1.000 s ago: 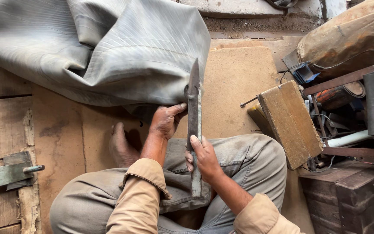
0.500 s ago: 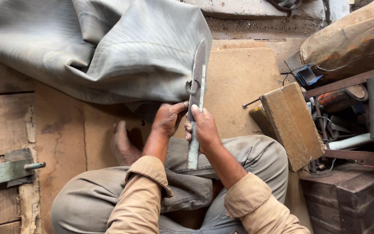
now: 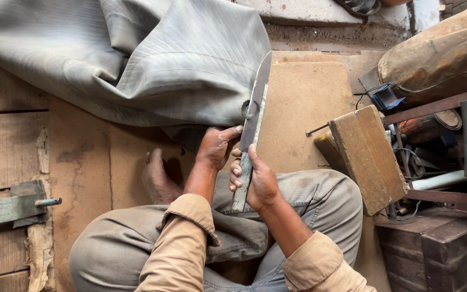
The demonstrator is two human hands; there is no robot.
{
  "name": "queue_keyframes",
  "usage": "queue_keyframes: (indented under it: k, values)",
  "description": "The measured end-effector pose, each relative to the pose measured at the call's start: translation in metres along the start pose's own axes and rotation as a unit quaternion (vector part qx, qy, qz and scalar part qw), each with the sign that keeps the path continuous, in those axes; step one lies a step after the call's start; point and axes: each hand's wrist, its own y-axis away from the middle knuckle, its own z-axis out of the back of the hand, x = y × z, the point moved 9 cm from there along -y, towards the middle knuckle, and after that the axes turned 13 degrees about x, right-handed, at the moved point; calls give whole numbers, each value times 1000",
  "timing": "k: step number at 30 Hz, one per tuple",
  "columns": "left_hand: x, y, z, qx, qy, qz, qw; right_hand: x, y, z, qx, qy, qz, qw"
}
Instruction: The person scrapes the rubber surface around a valve on a tire inner tube using a knife and then further roughens the area with a metal file while sitting on the floor.
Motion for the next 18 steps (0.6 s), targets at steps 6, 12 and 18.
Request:
queue_keyframes:
  k: [6,12,18]
  values:
    - [-2,-2,-2,18,14,-34,999,-7,-5,5,11,-20,-29,999]
    - [1,-5,-1,13,20,-42,999,-43,28,1,39,8,-131,991]
    - [5,-6,8,-8,27,-17,999,-56,47,-3,47,-20,-179,983]
